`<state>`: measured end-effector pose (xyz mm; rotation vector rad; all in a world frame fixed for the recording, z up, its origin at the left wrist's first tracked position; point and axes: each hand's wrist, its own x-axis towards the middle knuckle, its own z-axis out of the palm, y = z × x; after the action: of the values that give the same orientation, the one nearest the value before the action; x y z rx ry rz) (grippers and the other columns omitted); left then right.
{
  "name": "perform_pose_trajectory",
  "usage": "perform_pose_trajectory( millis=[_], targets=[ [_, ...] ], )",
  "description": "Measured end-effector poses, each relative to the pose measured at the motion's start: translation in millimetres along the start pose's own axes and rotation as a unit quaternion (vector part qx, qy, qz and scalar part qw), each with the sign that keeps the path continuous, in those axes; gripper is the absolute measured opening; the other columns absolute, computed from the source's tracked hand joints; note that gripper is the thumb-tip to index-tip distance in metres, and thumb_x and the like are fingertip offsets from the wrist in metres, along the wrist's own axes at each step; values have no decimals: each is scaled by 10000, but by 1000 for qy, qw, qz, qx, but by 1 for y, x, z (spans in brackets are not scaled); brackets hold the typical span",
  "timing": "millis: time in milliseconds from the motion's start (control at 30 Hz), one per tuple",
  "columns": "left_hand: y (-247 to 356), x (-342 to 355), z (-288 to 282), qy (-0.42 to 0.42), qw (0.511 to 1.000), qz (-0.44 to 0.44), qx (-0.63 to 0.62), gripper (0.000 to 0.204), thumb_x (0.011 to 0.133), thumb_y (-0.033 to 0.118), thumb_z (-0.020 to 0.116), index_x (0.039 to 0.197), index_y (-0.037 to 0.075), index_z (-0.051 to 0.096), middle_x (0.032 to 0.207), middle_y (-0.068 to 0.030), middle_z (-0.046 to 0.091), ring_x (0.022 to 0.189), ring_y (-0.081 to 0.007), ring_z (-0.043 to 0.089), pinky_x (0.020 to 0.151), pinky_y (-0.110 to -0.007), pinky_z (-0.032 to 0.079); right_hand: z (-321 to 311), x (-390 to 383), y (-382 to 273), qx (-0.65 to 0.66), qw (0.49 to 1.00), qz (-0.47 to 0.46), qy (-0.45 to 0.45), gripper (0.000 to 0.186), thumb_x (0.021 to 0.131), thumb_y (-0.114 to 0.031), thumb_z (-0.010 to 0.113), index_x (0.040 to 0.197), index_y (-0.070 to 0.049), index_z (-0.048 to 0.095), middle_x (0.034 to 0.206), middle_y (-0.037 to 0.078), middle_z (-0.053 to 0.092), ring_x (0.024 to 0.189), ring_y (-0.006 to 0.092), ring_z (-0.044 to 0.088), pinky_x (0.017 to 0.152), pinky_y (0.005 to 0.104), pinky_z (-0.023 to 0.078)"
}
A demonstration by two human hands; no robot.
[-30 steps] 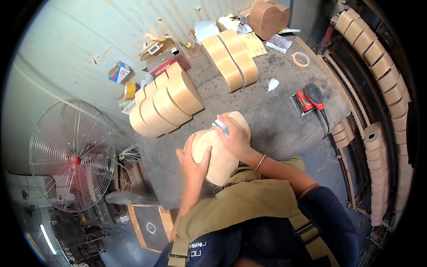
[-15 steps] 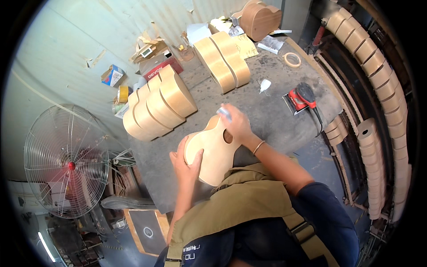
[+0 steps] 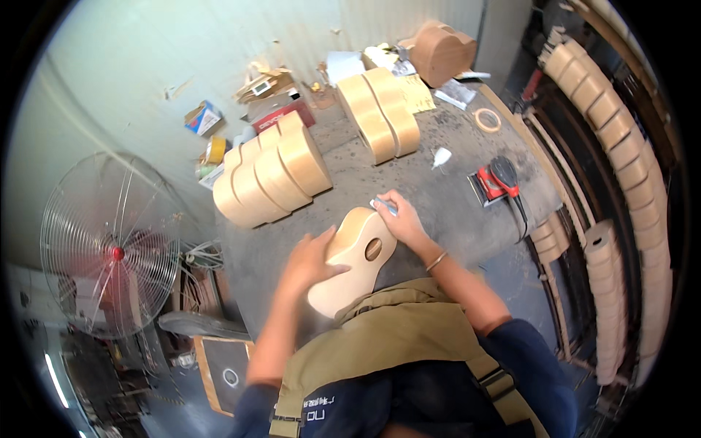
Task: The person sands the edges and surfaces of a light-colored wooden guitar body using a sanding block. They rotate the body to access different areas, including the sound hole and curved sides, and then place it on a stack of similar bodies.
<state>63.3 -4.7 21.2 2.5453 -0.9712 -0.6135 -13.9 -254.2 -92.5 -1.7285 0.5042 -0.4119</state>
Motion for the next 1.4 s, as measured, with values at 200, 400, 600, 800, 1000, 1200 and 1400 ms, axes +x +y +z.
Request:
perform_pose_trajectory(
  millis=[200,400,600,800,1000,1200,1400],
  targets=[
    [49,59,3,-48,996,-16,-68,953,735,444,920,1471,-3,512,1267,-283,719,1235,-427,687,1040,-465,547,-24,-20,-54,237,960,85,-118,305,1101,-301,643,1283,-56,643,1201,141,785,562,121,629,498,304,503],
    [49,34,40,284,927,65,-234,926,746,398,950,1465,4,521,1372,-248,664,1250,-422,665,1067,-490,528,-51,-15,-88,289,957,-5,20,289,1153,-258,530,1331,-36,586,1211,143,771,467,36,486,409,227,432],
    [38,24,50,317,903,26,-288,926,734,361,971,1465,-5,535,1382,-248,662,1261,-403,670,1059,-477,538,-22,-21,-127,177,983,-12,-55,315,1113,-255,619,1341,-37,635,1212,123,762,669,84,652,550,262,543],
    [46,22,46,337,889,8,-309,885,734,303,964,1456,1,550,1328,-237,706,1212,-380,706,1034,-459,556,18,-36,-123,-166,933,-314,54,387,948,-166,768,1306,-36,696,1232,194,734,1087,378,746,884,429,616],
    [43,19,43,338,886,7,-317,833,757,246,927,1461,8,550,1303,-240,721,1192,-382,720,1015,-447,568,11,-27,-116,-174,915,-363,2,384,951,-157,754,1312,-40,698,1240,202,730,1010,390,756,835,450,619],
    [36,22,47,345,880,11,-326,853,740,292,949,1453,21,567,1267,-222,739,1160,-374,733,994,-441,577,23,-62,-135,-339,861,-371,-78,386,947,-167,751,1303,-31,691,1165,199,748,962,399,744,824,448,602],
    [47,15,44,341,886,7,-313,739,821,309,891,1429,21,585,1264,-229,742,1150,-372,739,979,-436,581,21,-20,-116,-98,958,-269,18,515,911,-217,806,1390,-109,652,1453,161,640,1075,345,746,897,426,610]
  ],
)
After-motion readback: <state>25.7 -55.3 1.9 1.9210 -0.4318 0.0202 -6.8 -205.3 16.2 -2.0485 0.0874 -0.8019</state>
